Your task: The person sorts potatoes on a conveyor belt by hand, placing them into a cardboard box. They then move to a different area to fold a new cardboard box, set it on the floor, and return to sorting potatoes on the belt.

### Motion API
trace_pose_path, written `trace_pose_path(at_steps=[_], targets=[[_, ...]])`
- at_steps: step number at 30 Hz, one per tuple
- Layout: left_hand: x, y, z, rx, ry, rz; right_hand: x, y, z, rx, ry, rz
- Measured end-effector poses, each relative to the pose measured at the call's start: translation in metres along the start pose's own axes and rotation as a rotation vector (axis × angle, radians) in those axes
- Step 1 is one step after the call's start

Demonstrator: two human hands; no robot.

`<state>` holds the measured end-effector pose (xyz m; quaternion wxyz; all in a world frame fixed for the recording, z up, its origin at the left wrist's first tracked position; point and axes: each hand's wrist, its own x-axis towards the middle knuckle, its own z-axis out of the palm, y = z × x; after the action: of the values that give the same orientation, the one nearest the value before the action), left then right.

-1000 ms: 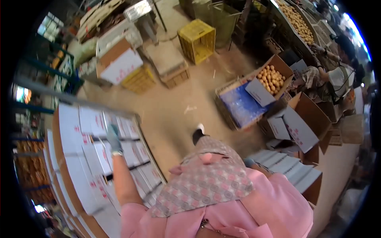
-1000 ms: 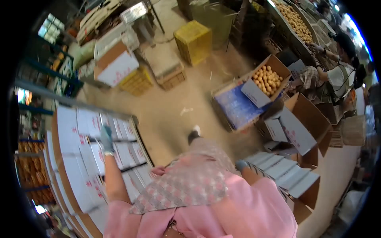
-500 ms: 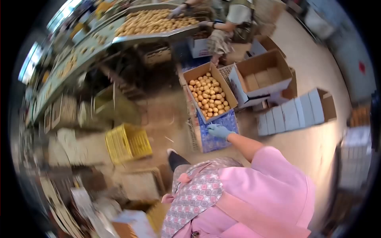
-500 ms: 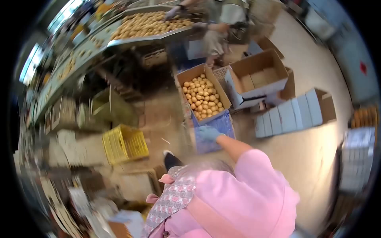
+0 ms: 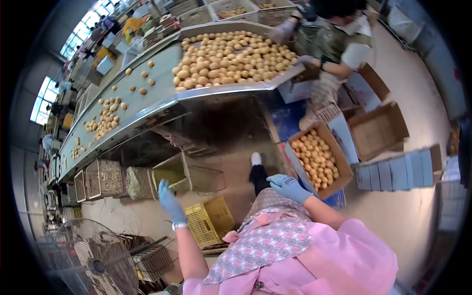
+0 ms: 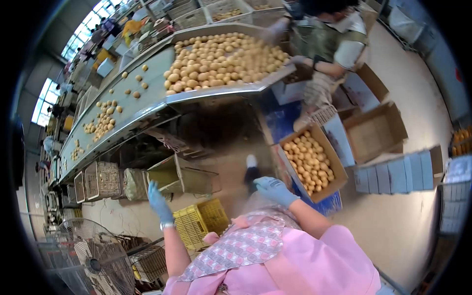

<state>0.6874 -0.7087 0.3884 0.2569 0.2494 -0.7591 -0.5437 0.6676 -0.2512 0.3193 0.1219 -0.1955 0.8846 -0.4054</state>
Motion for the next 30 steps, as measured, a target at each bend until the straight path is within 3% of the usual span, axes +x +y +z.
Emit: trace_pose_path(at_steps=[2, 6, 8, 10, 12, 14, 16, 17, 19, 20, 22, 24, 25, 27, 28, 30], targets=[[0.043, 0.045, 0.079, -0.067, -0.139, 0.196, 0.068, -0.007, -0.027, -0.001, 0.033, -0.113], [0.143, 0.100, 0.189, 0.058, -0.137, 0.453, 0.219, -0.018, -0.095, -0.205, 0.232, -0.422], [0.196, 0.123, 0.216, 0.228, -0.151, 0.587, 0.280, -0.034, -0.133, 0.012, 0.350, -0.306], [0.243, 0.138, 0.238, 0.375, -0.269, 0.689, 0.327, -0.013, -0.152, -0.028, 0.495, -0.216], [0.273, 0.149, 0.272, 0.610, -0.503, 0.905, 0.362, 0.020, -0.170, -0.258, 0.543, -0.225], [0.280, 0.175, 0.305, 0.777, -0.823, 1.024, 0.368, 0.061, -0.168, -0.441, 0.429, -0.227], [0.313, 0.144, 0.330, 0.798, -1.017, 1.090, 0.372, 0.049, -0.174, -0.392, 0.431, -0.157], [0.344, 0.116, 0.343, 0.643, -1.049, 1.035, 0.374, 0.049, -0.177, -0.377, 0.422, -0.157], [0.380, 0.157, 0.364, 0.884, -1.039, 1.084, 0.374, 0.051, -0.173, -0.337, 0.403, -0.133], [0.410, 0.156, 0.379, 0.758, -1.074, 0.956, 0.373, 0.051, -0.170, -0.331, 0.415, -0.122], [0.474, 0.122, 0.388, 1.011, -0.948, 1.162, 0.373, 0.050, -0.169, -0.325, 0.439, -0.115], [0.539, 0.103, 0.401, 0.974, -0.764, 1.012, 0.378, 0.050, -0.171, -0.331, 0.428, -0.127], [0.577, 0.097, 0.401, 1.506, -0.747, 1.137, 0.380, 0.047, -0.173, -0.309, 0.427, -0.113], [0.615, 0.104, 0.400, 1.905, -0.681, 1.066, 0.380, 0.043, -0.175, -0.298, 0.424, -0.098], [0.620, 0.115, 0.402, 1.946, -0.600, 1.080, 0.381, 0.041, -0.177, -0.298, 0.412, -0.077], [0.589, 0.142, 0.415, 1.526, -0.422, 1.200, 0.382, 0.035, -0.179, -0.290, 0.395, -0.049]])
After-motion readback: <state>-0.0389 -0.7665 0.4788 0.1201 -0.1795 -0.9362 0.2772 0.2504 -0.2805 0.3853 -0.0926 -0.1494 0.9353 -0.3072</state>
